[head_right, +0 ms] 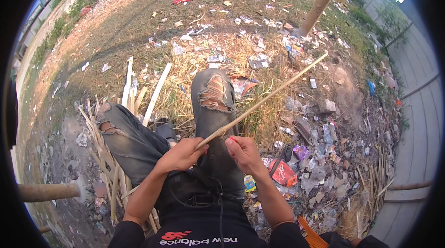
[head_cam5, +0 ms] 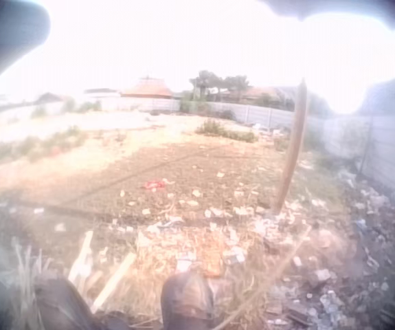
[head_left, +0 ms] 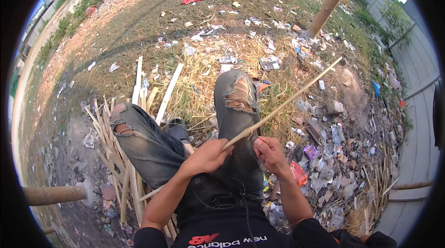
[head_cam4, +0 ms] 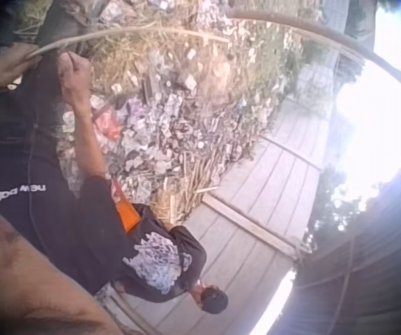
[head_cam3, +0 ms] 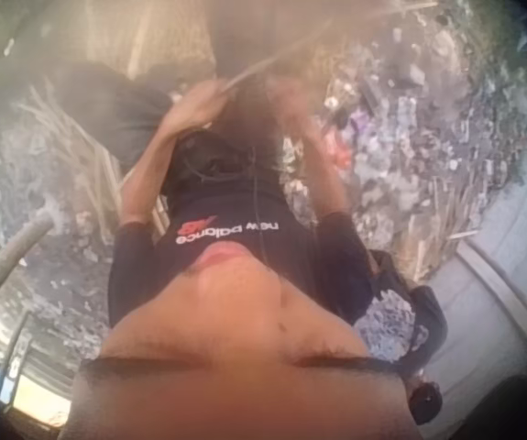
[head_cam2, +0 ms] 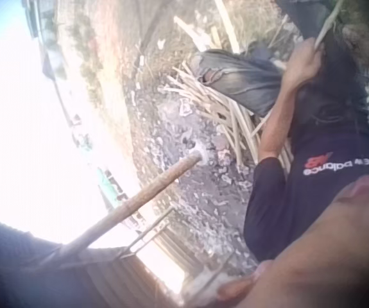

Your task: The person sits on the ground and uses a red utility knife to shave and sharpen a long, thin wooden stick. They hold the stick against their leg and repeatedly scrape the blade along its length to create a pointed tip.

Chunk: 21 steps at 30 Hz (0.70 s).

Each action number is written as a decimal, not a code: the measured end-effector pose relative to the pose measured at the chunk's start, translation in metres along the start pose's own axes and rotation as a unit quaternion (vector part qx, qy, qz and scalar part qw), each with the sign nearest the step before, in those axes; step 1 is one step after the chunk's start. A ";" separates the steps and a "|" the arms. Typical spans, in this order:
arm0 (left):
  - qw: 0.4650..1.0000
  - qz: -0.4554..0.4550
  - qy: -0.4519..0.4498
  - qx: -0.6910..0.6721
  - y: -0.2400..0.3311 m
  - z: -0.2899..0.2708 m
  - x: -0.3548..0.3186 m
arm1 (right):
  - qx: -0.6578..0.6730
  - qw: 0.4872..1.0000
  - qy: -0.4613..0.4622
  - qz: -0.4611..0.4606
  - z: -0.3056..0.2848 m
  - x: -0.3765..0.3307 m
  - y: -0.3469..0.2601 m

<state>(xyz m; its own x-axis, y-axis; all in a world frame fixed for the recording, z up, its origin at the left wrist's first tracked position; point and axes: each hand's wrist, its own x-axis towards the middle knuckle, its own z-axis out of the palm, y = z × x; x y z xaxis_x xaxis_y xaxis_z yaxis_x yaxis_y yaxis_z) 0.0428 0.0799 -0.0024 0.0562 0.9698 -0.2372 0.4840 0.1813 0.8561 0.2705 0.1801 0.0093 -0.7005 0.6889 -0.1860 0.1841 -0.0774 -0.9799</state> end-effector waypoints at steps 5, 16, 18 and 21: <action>0.996 0.004 0.043 0.072 0.003 0.008 -0.005 | -0.190 0.962 0.188 -0.044 0.014 0.007 -0.021; 0.987 0.002 0.138 0.081 0.025 -0.034 -0.024 | -0.163 0.965 -0.058 -0.195 0.015 0.004 -0.029; 0.946 0.017 0.296 0.133 0.043 -0.085 -0.049 | -0.099 0.989 0.016 -0.107 0.007 -0.002 -0.024; 0.715 0.006 0.634 0.295 0.062 -0.189 -0.094 | -0.036 0.992 0.081 -0.092 -0.002 -0.002 -0.033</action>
<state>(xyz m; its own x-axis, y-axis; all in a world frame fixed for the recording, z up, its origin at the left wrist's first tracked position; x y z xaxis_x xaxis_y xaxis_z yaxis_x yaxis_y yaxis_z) -0.0974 0.0305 0.1601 -0.5921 0.4065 0.6958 0.7951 0.4350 0.4226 0.2673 0.1826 0.0418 -0.6074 0.7943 0.0148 0.1172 0.1080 -0.9872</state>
